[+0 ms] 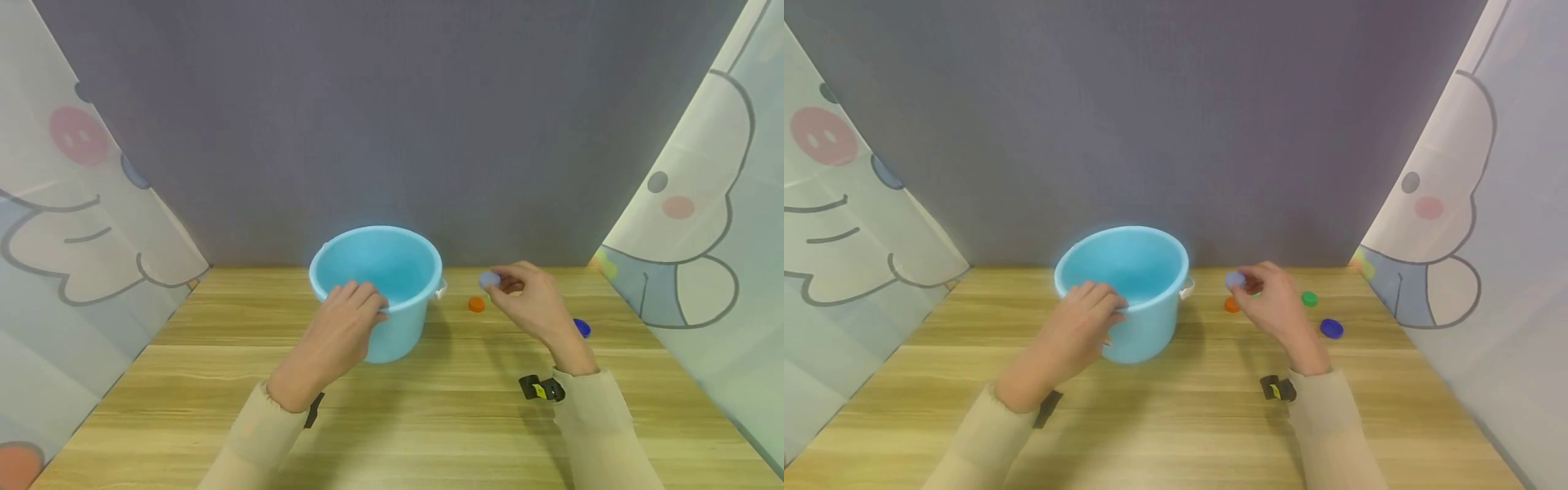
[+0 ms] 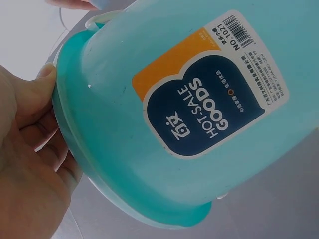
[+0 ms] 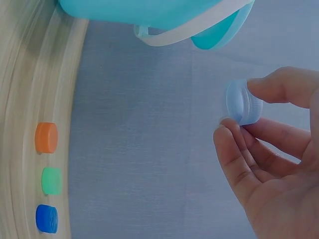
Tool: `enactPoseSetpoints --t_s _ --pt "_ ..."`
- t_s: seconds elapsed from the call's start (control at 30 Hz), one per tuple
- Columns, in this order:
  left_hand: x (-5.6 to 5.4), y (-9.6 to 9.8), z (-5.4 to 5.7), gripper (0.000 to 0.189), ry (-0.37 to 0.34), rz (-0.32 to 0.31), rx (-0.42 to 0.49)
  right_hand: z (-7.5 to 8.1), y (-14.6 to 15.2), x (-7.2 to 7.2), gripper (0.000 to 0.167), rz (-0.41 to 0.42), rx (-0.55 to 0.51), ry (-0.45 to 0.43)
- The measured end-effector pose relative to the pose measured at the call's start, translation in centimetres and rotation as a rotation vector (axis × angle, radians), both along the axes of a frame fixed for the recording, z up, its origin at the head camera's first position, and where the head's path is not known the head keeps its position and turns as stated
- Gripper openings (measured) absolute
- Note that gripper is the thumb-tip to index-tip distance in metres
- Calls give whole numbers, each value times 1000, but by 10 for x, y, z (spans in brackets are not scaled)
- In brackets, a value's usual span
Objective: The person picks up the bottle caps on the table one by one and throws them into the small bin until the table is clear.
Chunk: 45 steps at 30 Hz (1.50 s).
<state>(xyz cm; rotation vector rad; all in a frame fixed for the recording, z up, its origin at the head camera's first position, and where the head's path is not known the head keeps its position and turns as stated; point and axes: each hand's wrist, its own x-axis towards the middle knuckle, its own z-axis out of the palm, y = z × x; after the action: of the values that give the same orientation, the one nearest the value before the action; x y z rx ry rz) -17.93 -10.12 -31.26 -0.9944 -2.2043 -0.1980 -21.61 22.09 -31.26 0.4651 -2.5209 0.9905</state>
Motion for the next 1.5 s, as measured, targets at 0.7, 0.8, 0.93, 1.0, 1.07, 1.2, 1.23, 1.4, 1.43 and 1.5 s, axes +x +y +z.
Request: enactPoseSetpoints --t_s 0.7,0.8,0.93,1.0,1.07,1.2,1.23,1.4,1.43,1.5 --pt "4 7 -1 20 23 -33 6 8 -3 7 32 -11 -18 58" --pt "4 8 -1 19 27 -40 11 10 -3 9 32 -13 -16 71" --pt "5 9 0 18 26 -50 14 13 -5 12 32 -7 -20 92" --pt "5 9 0 18 27 -55 13 14 -5 13 31 0 -29 101" --pt "6 10 0 18 27 -57 11 14 -6 13 31 3 -34 109" --pt "6 11 0 18 19 -56 3 15 -7 14 31 6 -42 118" --pt "6 11 0 18 15 -57 1 14 -7 14 31 6 -42 120" --pt "7 12 0 17 11 -60 -1 15 -7 16 31 7 -47 127" --pt "7 12 0 17 14 -62 -1 15 -7 16 31 8 -48 130" --pt "8 13 0 17 19 -66 -1 16 -7 16 31 8 -49 134"
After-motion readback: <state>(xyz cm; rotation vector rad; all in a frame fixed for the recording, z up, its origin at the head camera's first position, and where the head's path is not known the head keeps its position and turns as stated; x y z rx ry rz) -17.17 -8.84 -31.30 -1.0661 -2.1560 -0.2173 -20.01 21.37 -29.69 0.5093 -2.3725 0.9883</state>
